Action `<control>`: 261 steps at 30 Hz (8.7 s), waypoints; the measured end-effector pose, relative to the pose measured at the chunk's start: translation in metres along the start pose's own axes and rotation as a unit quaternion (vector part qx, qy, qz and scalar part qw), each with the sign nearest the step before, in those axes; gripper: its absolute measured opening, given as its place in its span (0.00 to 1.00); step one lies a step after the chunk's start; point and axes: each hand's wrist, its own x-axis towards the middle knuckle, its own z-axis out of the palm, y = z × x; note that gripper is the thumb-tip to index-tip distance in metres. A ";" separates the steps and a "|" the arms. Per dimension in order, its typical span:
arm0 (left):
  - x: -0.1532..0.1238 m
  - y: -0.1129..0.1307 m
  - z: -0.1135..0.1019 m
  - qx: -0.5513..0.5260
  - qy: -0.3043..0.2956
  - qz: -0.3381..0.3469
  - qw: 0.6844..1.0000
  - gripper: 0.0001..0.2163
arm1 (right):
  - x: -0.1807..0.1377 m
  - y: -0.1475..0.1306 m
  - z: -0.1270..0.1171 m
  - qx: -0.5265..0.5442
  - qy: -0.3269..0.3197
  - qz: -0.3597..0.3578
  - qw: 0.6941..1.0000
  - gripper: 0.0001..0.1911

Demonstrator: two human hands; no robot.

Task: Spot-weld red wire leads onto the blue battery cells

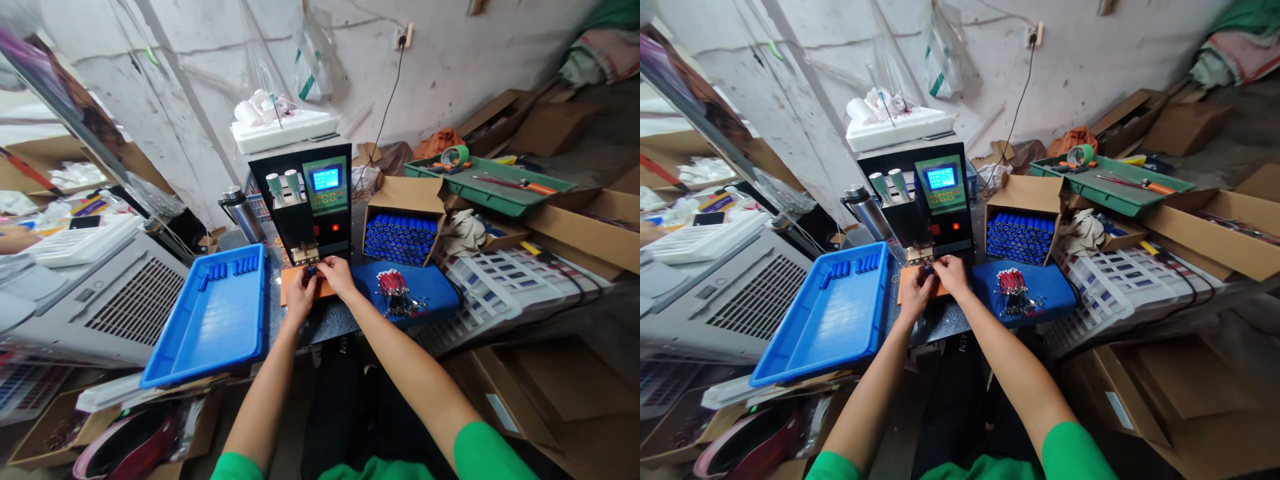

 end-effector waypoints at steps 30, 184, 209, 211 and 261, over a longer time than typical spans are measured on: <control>-0.002 0.000 0.003 0.024 0.032 0.023 0.999 0.14 | 0.001 0.000 0.003 -0.096 -0.010 0.001 0.995 0.08; -0.004 0.007 0.000 0.131 0.004 0.032 0.991 0.12 | -0.009 -0.007 0.010 -0.029 -0.005 0.067 0.997 0.08; -0.005 0.011 0.000 0.111 0.007 0.019 0.994 0.10 | -0.013 -0.008 0.009 -0.024 -0.017 0.065 0.997 0.13; -0.003 0.011 -0.001 0.085 0.000 0.018 0.996 0.11 | -0.013 -0.006 0.007 -0.014 -0.019 0.074 0.997 0.14; 0.156 0.087 0.161 0.275 -0.135 0.246 0.919 0.25 | -0.027 0.034 -0.256 -0.109 0.347 -0.034 0.931 0.21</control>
